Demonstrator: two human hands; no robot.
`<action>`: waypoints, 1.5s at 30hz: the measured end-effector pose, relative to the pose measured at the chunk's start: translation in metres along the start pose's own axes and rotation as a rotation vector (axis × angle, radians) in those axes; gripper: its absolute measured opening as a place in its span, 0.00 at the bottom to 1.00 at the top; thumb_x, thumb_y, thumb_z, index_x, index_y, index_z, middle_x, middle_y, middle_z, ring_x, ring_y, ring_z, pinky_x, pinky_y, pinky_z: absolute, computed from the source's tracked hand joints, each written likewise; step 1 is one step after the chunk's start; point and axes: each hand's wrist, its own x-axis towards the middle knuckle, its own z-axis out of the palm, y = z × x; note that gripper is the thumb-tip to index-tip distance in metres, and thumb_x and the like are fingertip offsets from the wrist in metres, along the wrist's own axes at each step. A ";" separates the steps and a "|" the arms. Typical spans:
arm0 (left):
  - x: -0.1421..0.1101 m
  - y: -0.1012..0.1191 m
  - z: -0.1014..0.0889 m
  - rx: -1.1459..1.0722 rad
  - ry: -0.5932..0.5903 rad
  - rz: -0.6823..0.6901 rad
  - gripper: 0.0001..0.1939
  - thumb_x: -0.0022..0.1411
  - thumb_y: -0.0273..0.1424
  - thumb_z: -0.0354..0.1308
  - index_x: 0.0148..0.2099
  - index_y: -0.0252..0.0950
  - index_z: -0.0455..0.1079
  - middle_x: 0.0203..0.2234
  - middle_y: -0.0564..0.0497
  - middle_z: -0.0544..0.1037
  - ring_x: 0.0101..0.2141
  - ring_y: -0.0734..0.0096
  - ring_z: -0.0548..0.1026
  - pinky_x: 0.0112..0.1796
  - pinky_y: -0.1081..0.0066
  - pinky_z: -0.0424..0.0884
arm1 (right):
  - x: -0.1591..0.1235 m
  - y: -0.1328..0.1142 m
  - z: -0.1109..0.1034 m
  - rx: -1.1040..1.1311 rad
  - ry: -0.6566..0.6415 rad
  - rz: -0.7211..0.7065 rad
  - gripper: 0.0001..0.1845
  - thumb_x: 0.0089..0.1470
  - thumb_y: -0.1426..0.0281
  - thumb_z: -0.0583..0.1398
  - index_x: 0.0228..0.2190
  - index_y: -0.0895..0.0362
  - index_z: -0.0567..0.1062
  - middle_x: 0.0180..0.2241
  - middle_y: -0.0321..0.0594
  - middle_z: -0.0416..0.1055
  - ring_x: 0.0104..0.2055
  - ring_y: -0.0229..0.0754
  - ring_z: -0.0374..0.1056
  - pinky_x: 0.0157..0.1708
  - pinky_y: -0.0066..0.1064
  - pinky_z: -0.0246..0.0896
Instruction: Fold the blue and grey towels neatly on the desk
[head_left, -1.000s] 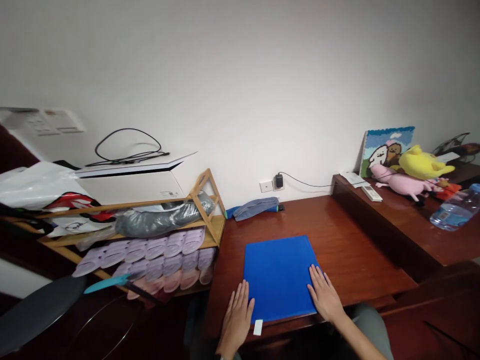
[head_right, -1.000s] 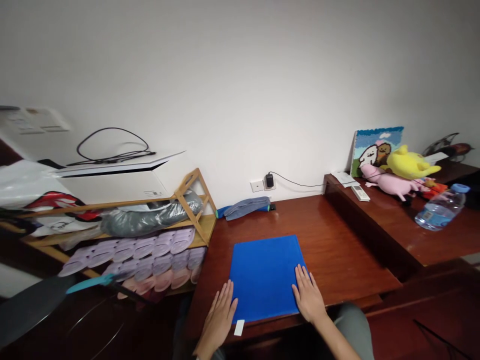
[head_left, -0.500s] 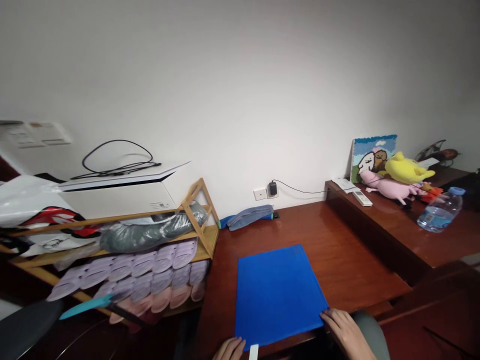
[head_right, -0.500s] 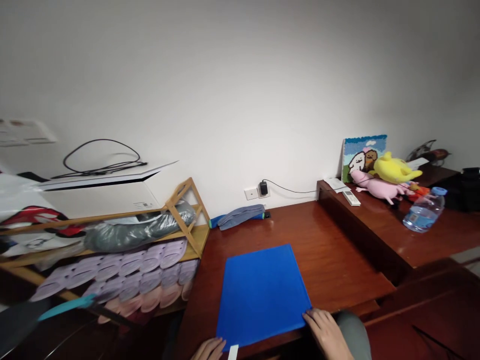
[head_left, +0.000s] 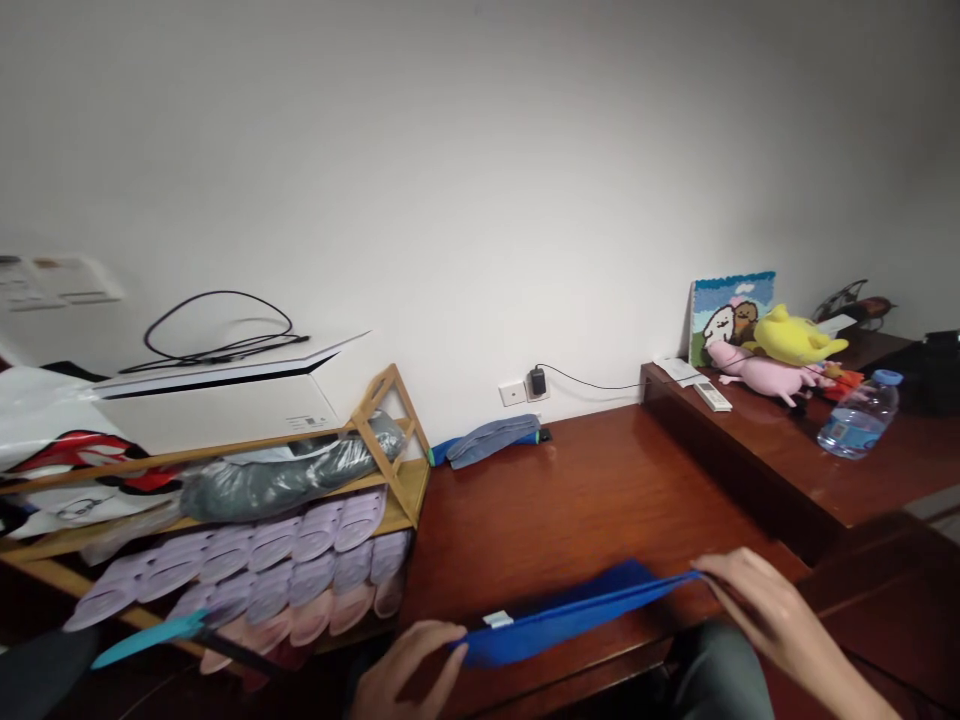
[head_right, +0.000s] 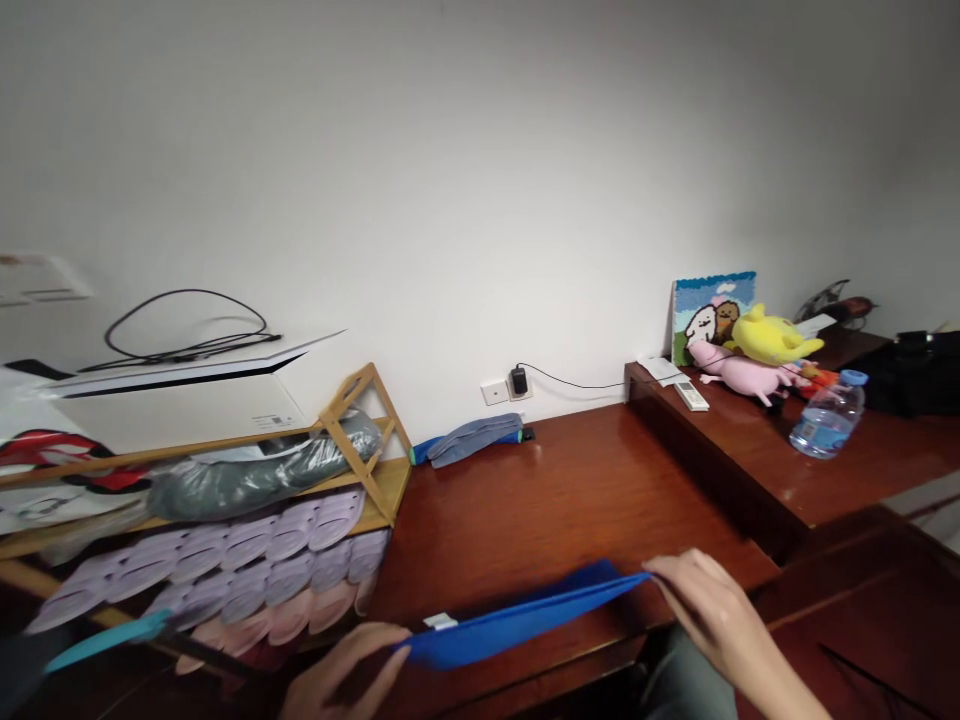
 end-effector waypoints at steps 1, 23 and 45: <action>0.016 0.006 -0.008 -0.041 -0.007 -0.019 0.13 0.67 0.51 0.59 0.41 0.53 0.81 0.36 0.57 0.86 0.36 0.63 0.84 0.41 0.68 0.82 | 0.007 -0.001 -0.015 0.006 0.008 0.027 0.19 0.64 0.53 0.58 0.47 0.44 0.83 0.43 0.47 0.82 0.44 0.55 0.77 0.45 0.47 0.76; 0.354 0.027 0.172 -0.463 0.058 -0.026 0.15 0.68 0.41 0.58 0.48 0.36 0.78 0.38 0.46 0.86 0.39 0.61 0.84 0.45 0.62 0.79 | 0.288 0.166 -0.058 -0.086 0.383 0.179 0.17 0.60 0.63 0.57 0.44 0.56 0.81 0.44 0.46 0.82 0.46 0.49 0.76 0.53 0.40 0.68; 0.180 -0.019 0.373 0.157 -0.296 0.171 0.24 0.73 0.29 0.46 0.66 0.40 0.69 0.67 0.47 0.70 0.66 0.57 0.66 0.66 0.47 0.62 | 0.147 0.320 0.159 -0.536 -0.129 0.650 0.35 0.61 0.67 0.46 0.67 0.61 0.66 0.71 0.49 0.58 0.72 0.57 0.53 0.70 0.56 0.46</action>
